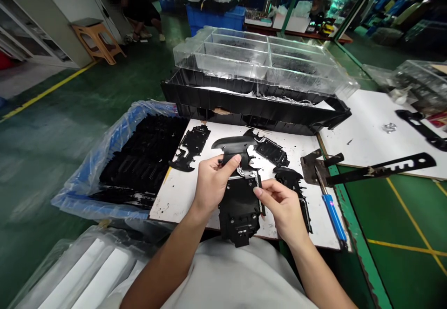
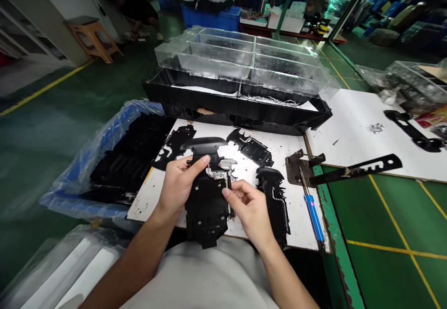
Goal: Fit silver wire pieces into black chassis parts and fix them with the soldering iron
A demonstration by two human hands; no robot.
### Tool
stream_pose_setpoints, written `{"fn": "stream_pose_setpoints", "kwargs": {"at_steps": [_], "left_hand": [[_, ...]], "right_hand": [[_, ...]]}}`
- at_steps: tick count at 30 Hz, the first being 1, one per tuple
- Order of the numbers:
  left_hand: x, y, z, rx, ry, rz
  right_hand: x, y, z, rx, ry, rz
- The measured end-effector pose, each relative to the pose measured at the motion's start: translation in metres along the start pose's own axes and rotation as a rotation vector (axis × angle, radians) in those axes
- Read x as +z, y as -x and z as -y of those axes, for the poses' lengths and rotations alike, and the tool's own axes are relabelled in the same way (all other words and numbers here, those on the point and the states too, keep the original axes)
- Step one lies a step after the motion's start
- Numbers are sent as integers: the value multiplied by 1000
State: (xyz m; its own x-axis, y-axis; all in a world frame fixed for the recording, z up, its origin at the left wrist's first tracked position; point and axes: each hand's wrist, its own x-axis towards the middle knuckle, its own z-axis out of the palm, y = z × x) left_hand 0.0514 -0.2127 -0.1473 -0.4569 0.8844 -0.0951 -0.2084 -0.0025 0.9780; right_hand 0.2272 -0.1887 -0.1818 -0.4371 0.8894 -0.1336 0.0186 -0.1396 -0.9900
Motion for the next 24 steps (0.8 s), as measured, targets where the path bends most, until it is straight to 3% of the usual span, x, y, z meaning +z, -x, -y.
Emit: {"fn": "stream_pose_setpoints", "kwargs": {"at_steps": [5,8,13,15,17,20,24], "left_hand": [[-2,0,1,-9,11,20],[-11,-6,10,-60,15,36],[-57,-27,43,-224,-158,51],[-77,-36,58,-242,-258,26],[-91,-42,69,-237,-393,-19],[-94,-47,78,-211,-638,-86],[-76,-40,76,-175,-972,-142]], "right_hand": [[-3,-1,3,59,3,61],[6,-7,-7,90,37,73],[43,-20,-37,178,227,157],[51,-20,-38,175,367,191],[48,-20,-27,131,511,184],[20,-35,14,21,680,111],[-35,-109,85,-183,953,-155]]}}
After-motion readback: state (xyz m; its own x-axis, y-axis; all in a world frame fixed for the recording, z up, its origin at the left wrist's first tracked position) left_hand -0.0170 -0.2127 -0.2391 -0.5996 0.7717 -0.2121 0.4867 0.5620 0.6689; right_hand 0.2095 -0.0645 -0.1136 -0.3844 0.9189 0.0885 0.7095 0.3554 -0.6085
